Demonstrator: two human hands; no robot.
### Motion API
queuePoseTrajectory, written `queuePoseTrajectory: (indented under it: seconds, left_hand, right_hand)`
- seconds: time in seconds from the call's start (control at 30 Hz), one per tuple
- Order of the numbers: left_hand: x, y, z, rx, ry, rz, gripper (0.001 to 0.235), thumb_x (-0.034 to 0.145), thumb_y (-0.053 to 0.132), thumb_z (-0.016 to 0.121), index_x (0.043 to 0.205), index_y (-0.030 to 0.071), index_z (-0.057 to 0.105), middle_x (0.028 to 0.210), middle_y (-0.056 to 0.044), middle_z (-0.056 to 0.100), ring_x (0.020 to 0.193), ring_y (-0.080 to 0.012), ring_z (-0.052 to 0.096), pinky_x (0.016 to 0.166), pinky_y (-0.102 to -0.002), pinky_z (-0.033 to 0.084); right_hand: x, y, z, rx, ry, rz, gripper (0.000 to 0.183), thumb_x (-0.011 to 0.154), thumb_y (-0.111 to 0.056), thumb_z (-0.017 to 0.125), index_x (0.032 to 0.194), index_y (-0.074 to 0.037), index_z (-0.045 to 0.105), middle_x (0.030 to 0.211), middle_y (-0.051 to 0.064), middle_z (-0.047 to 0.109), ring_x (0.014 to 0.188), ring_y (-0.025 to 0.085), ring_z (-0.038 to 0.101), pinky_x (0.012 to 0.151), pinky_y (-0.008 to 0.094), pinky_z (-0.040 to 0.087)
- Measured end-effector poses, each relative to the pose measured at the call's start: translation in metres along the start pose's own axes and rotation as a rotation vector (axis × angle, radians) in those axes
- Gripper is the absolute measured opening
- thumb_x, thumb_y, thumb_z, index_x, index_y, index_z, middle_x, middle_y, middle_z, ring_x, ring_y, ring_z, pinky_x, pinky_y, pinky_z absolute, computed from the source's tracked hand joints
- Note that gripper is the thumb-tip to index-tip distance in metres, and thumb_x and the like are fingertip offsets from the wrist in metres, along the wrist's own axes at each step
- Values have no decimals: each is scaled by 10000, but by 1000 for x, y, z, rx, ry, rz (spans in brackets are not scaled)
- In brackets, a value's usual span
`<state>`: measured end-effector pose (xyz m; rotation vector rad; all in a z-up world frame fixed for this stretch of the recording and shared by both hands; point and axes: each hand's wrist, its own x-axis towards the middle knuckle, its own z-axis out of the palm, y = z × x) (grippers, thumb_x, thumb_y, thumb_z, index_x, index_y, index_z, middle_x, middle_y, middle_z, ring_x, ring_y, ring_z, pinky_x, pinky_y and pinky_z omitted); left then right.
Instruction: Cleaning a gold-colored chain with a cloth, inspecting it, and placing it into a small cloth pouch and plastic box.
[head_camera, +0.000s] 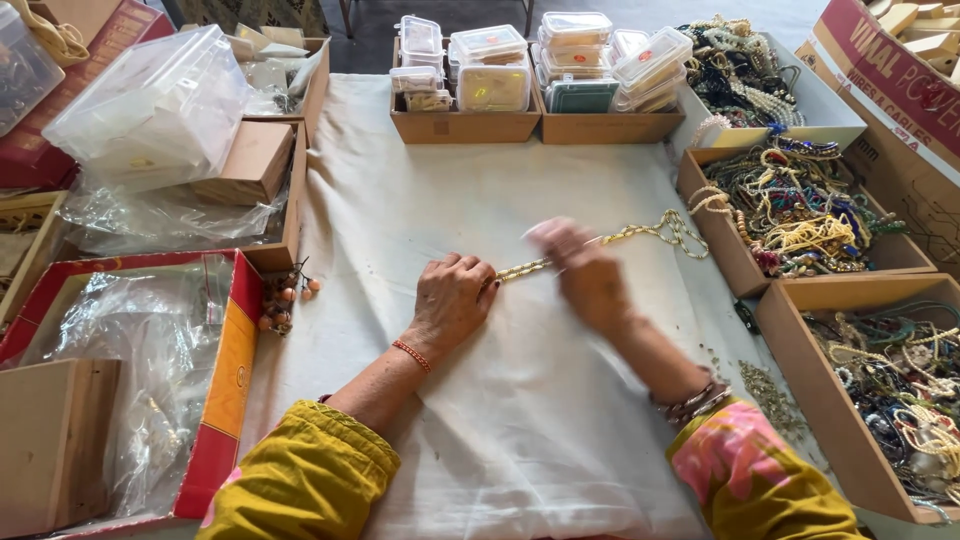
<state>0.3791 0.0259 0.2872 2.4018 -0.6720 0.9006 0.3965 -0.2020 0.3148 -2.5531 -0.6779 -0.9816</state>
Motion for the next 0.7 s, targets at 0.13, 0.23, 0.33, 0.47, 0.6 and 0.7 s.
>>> queuePoseTrajectory:
  seconds: [0.13,0.23,0.33,0.47,0.6,0.7]
  left_hand:
    - [-2,-8,7,31,-95,-79,99,832,203,761,829,108,735,854,-35,709,901,-244,667,805,-416,515]
    - [0,-6,5,46,-129,-131,123,829,219,772,789,111,728,842,-33,703,895,-240,665,796,-413,518]
    - [2,-4,5,60,-154,-167,133,828,218,770,757,115,723,813,-31,696,876,-230,661,791,-411,519]
    - [3,-3,2,91,-159,-179,120,834,189,747,753,108,709,812,-39,692,870,-224,659,792,-407,519]
    - [4,0,-1,142,-217,-211,104,789,184,739,749,96,700,817,-55,692,865,-229,659,783,-410,514]
    - [1,-2,3,53,-97,-148,149,782,191,745,865,71,715,867,-67,696,874,-229,659,803,-423,507]
  right_hand:
    - [-8,-20,19,135,-213,-325,451,843,20,585,1275,-79,669,1297,132,665,1167,310,651,947,400,561]
    - [-10,17,22,23,-299,-182,469,845,54,536,1261,-93,692,1300,119,680,1181,301,656,967,403,555]
    - [-11,67,14,-122,-270,32,365,945,-13,534,1230,-138,723,1280,107,697,1177,300,658,990,425,546]
    - [-15,109,-3,-274,-281,336,283,986,-89,570,1204,-153,740,1229,110,712,1136,321,669,967,449,545]
    - [-17,95,7,-342,-147,291,233,995,-125,606,1185,-130,741,1214,137,710,1110,327,685,944,439,557]
    - [-5,33,0,-110,-14,98,242,1011,-64,608,1220,-103,722,1250,102,711,1093,314,685,921,430,577]
